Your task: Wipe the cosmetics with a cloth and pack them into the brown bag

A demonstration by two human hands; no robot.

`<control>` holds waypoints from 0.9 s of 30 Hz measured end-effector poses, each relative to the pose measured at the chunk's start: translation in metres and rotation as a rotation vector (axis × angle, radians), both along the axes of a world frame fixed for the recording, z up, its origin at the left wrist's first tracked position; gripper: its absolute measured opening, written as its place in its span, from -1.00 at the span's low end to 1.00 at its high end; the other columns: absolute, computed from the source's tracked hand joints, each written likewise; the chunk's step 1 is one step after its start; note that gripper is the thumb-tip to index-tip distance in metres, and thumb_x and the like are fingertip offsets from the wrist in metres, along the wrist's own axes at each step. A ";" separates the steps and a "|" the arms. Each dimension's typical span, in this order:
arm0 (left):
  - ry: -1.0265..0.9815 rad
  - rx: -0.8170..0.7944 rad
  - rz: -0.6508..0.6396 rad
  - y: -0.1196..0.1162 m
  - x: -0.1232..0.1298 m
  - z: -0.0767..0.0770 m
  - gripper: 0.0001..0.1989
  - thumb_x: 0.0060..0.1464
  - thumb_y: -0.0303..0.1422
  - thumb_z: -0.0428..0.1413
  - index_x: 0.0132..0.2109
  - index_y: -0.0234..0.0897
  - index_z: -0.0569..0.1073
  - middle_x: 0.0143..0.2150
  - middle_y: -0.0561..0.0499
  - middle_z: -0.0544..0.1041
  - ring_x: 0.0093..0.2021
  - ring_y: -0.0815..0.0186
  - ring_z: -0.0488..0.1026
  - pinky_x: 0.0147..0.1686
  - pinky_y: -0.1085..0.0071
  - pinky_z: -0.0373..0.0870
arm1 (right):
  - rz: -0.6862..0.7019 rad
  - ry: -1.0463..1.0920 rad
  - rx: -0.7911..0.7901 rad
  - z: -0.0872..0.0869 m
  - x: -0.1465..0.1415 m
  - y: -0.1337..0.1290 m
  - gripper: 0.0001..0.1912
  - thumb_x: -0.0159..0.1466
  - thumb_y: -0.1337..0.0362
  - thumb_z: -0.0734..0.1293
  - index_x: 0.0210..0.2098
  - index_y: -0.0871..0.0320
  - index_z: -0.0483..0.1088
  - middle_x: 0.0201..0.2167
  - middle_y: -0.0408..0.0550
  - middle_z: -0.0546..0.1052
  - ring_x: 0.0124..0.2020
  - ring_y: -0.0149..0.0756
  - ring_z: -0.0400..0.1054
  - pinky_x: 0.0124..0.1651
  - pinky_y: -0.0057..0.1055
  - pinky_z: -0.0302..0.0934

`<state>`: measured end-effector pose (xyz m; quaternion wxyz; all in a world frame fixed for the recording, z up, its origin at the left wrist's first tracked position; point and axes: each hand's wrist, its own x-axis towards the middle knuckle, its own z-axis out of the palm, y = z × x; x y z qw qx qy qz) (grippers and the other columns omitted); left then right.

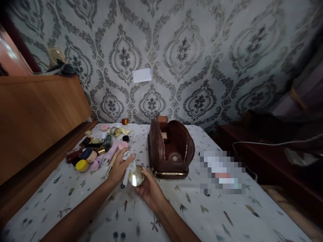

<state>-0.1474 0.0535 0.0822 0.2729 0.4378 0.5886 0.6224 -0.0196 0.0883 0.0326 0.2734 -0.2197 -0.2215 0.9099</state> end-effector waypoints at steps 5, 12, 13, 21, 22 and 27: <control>0.013 -0.006 -0.012 0.004 -0.006 -0.017 -0.67 0.07 -0.06 0.15 -0.30 -0.20 0.27 -0.43 0.15 0.26 -0.39 0.37 0.27 -0.39 0.47 0.22 | 0.006 -0.034 -0.056 0.002 0.000 0.002 -0.65 0.11 0.02 0.50 -0.34 0.18 0.49 -0.43 -0.10 0.59 -0.47 -0.36 0.45 -0.47 -0.49 0.33; -0.031 -0.052 0.069 0.007 -0.005 -0.038 -0.70 0.21 -0.04 -0.03 -0.11 -0.16 0.31 -0.29 0.08 0.35 -0.24 0.27 0.33 -0.14 0.35 0.27 | 0.007 -0.033 -0.081 0.002 0.000 0.003 -0.49 -0.10 -0.08 0.57 -0.32 0.17 0.52 -0.38 -0.11 0.59 -0.44 -0.36 0.44 -0.46 -0.50 0.30; -0.024 -0.068 0.079 0.007 -0.003 -0.039 -0.68 0.23 -0.03 -0.07 -0.08 -0.15 0.31 -0.27 0.07 0.36 -0.20 0.25 0.35 -0.10 0.32 0.27 | 0.017 -0.028 -0.073 0.002 0.001 0.003 -0.46 -0.11 -0.08 0.58 -0.29 0.16 0.52 -0.38 -0.11 0.60 -0.44 -0.37 0.44 -0.45 -0.50 0.30; 0.301 0.204 -0.173 -0.006 0.011 -0.042 -0.50 0.23 -0.08 -0.05 0.20 -0.26 0.31 0.08 -0.20 0.38 0.12 0.07 0.31 0.15 0.14 0.20 | -0.055 -0.097 0.000 -0.002 0.003 0.004 -0.55 -0.17 0.14 0.65 -0.33 0.11 0.52 -0.35 -0.16 0.58 -0.39 -0.38 0.43 -0.36 -0.48 0.33; 0.326 0.224 -0.188 -0.007 0.011 -0.041 -0.51 0.23 -0.10 -0.03 0.18 -0.27 0.34 0.05 -0.20 0.40 0.09 0.08 0.33 0.12 0.16 0.22 | -0.041 -0.117 0.023 -0.002 0.003 0.004 -0.55 -0.16 0.13 0.64 -0.33 0.12 0.51 -0.36 -0.14 0.57 -0.39 -0.37 0.42 -0.37 -0.48 0.32; -0.052 0.063 -0.339 -0.003 0.006 -0.026 -0.55 0.17 -0.02 0.03 -0.21 -0.34 0.58 -0.30 -0.11 0.54 -0.24 0.19 0.46 -0.16 0.30 0.35 | 0.160 -0.198 0.154 -0.003 0.011 0.003 -0.57 -0.16 0.13 0.64 -0.36 0.09 0.49 -0.53 -0.15 0.48 -0.56 -0.38 0.34 -0.59 -0.50 0.21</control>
